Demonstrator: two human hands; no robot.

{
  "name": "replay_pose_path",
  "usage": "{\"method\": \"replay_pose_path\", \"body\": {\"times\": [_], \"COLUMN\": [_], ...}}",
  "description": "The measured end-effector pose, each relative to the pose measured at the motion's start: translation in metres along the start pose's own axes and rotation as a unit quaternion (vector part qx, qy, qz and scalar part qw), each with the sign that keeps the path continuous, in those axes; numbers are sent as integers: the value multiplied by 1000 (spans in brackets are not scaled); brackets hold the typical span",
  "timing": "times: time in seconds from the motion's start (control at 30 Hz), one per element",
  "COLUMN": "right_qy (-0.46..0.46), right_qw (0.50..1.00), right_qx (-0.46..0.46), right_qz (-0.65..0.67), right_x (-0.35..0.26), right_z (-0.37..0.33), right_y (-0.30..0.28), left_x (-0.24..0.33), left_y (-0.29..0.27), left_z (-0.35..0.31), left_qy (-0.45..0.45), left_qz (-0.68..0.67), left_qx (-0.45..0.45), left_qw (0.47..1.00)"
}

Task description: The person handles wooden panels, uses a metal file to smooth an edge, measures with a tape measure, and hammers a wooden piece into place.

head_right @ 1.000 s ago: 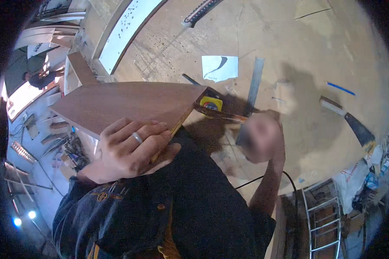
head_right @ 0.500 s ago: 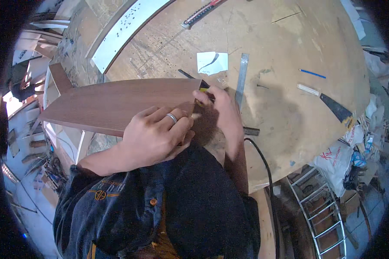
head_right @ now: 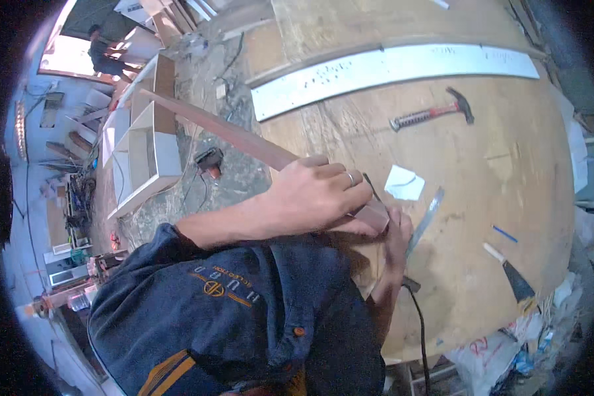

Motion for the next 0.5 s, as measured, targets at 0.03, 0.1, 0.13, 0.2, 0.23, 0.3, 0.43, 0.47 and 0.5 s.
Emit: {"method": "replay_pose_path", "body": {"times": [0.03,0.1,0.13,0.2,0.23,0.3,0.43,0.47,0.5], "right_qy": [0,-21,-39,-35,-16,37,20,34,49], "right_qw": [998,989,987,979,984,988,982,978,973], "right_qx": [-21,-61,-85,-125,-95,-34,-152,-174,-198], "right_qz": [62,130,134,158,152,145,106,109,109], "right_x": [18,18,9,-20,-30,-43,-104,-108,-111], "right_z": [2,10,8,0,-5,-19,-36,-42,-48], "right_y": [-1,5,16,37,42,58,117,129,140], "left_x": [-3,-13,-17,-32,-41,-69,-115,-125,-136], "left_y": [-9,-19,-25,-37,-42,-54,-69,-71,-72], "left_z": [-1,2,0,7,13,14,20,18,15], "left_qy": [13,19,18,12,17,29,-18,-16,-16], "left_qz": [-4,14,21,39,43,9,-34,-60,-86], "left_qx": [19,26,28,33,35,112,103,101,100], "left_qw": [1000,999,999,999,998,993,994,993,991]}}
Point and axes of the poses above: each hand's wrist, its own z-axis towards the middle knuckle, its own y-axis out of the palm, x = y × z, the point moved 6 cm from there along z, towards the middle knuckle, and after that the axes turned 3 degrees about -x, right-handed, at the moved point
